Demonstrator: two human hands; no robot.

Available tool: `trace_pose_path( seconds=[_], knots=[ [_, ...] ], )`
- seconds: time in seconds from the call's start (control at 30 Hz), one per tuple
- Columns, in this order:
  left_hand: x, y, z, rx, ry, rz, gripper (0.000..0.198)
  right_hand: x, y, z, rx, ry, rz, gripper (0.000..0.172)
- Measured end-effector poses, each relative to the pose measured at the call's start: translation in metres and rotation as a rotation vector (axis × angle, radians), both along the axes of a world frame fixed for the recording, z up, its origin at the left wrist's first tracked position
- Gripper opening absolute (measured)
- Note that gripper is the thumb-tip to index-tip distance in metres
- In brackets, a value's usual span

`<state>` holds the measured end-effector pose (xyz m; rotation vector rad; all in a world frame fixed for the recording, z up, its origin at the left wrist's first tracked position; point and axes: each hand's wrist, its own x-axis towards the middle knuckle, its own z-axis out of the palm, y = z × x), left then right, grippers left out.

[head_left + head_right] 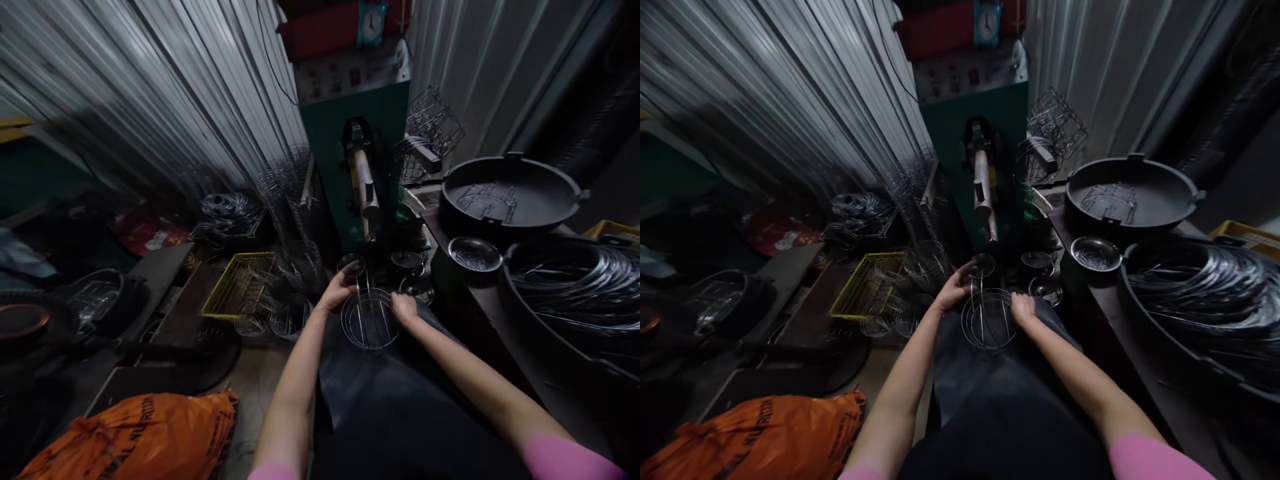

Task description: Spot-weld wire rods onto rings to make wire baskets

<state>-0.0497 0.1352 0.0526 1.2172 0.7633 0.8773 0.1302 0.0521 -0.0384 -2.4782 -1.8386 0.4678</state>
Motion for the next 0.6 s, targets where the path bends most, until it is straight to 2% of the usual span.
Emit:
trace_pose_path(
  seconds=[0.1,0.27,0.4,0.6],
  knots=[
    [0.014,0.006,0.002,0.179,0.063,-0.153,0.047,0.000,0.004,0.000,-0.023,-0.052,0.014,0.029],
    [0.031,0.029,-0.009,0.268,0.307,-0.245,0.026,-0.002,0.004,-0.001,-0.043,-0.117,0.028,0.028],
    [0.035,0.039,-0.018,0.362,0.443,-0.260,0.032,-0.003,0.003,-0.001,-0.060,-0.137,0.052,0.024],
    [0.024,0.040,-0.019,0.417,0.505,-0.320,0.040,-0.002,0.003,-0.001,-0.088,-0.152,0.062,0.024]
  ],
)
